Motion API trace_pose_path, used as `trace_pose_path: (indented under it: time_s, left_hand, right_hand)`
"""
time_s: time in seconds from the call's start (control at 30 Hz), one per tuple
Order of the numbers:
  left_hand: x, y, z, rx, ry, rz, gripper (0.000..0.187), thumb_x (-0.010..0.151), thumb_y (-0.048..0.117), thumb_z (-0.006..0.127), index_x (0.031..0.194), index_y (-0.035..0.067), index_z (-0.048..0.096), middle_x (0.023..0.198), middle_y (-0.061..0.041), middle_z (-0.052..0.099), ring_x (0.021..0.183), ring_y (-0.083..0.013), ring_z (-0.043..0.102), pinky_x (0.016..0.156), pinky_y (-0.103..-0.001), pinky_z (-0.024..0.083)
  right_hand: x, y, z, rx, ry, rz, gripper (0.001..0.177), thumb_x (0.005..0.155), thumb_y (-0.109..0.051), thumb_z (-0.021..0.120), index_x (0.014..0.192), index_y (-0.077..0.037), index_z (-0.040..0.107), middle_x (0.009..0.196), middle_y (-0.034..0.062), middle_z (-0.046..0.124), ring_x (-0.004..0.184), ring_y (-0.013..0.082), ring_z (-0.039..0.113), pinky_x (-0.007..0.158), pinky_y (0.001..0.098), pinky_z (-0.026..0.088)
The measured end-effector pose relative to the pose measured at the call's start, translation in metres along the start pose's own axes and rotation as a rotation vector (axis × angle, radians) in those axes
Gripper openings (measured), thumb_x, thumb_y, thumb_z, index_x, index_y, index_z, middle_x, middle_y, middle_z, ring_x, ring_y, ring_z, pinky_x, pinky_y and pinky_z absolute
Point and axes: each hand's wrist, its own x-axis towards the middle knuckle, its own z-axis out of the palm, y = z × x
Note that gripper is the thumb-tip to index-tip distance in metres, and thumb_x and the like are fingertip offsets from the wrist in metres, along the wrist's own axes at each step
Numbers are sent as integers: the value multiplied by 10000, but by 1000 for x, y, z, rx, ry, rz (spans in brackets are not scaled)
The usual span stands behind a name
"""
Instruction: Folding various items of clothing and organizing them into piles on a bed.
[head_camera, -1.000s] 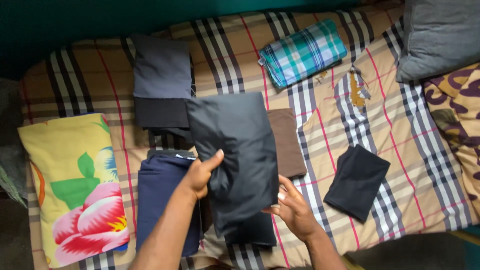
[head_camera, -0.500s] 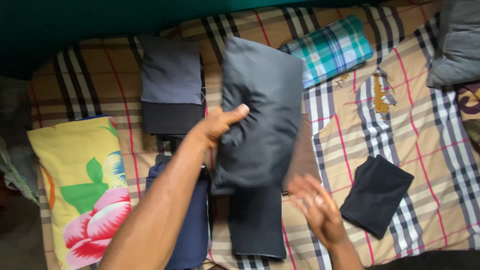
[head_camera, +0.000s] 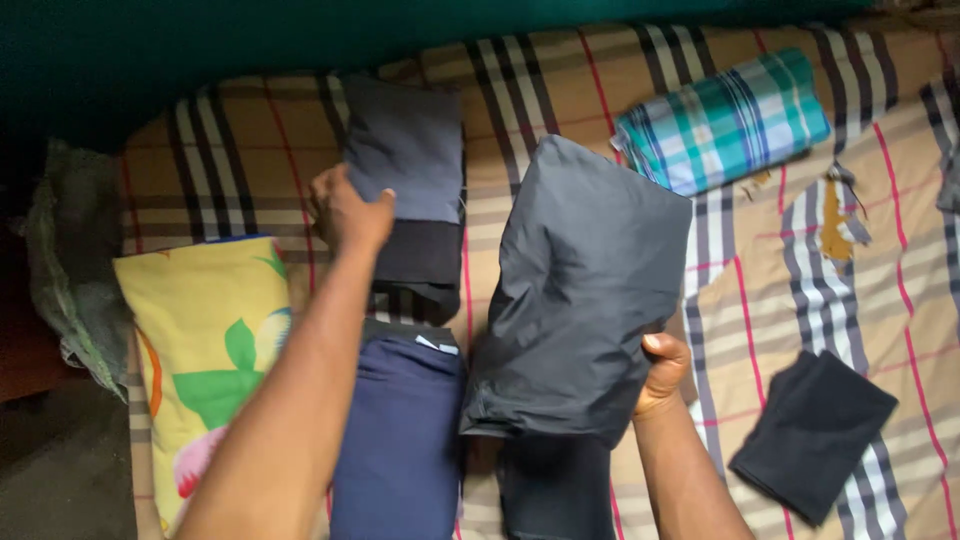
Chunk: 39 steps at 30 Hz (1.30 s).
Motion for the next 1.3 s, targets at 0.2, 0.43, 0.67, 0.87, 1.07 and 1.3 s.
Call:
trace_pose_path:
  time_s: [0.2,0.43,0.67,0.87,1.07,1.3]
  left_hand:
    - [44,10,-13,-104,-566,-459,758,649,318,875,1290,-31,667,1368,-232,709,1249,-326,698,1079,-411,543]
    - [47,-25,72,27,-521,-355,1098,534,347,1032,1368,-85,465,1407,-258,516,1285,-359,531,1056,-391,455]
    - [30,14,-28,-710,-888,-677,714,707,182,833,1346,0,572,1306,-193,656,1193,-325,657,1029,-476,540]
    - [-50,-72,-167,-1257,-607,-742,588,797,93,747,1368,43,616,1292,-93,703,1199,-273,667,1084,-466,497]
    - [-147,-118,-284,-1252,-318,-851,749,757,79,712,1477,81,507,1344,-104,643,1227,-338,624,1061,-534,468]
    - [-202,-97,-273,-1226,-238,-912,793,663,11,757,1427,33,545,1304,-123,658,1191,-335,630,1041,-509,497]
  right_hand:
    - [18,-3,23,-90,-4,-33,750,718,-102,612,1454,19,534,1339,212,650,1212,424,619,1120,566,441]
    - [24,2,22,-163,20,-78,714,748,-102,632,1446,17,540,1349,197,654,1228,409,619,1132,550,431]
    - [34,19,41,-175,41,-91,708,745,-117,633,1434,24,545,1352,188,653,1237,402,612,1146,536,434]
    - [92,46,103,-240,-80,-67,723,721,-116,612,1417,64,533,1350,220,638,1242,408,613,1147,539,448]
    - [212,110,124,-298,-50,189,450,772,-114,604,1198,29,585,1169,199,695,1095,374,672,1070,542,505]
    - [259,144,41,-861,180,56,220,832,-82,480,991,-121,627,822,40,607,649,165,554,573,354,489]
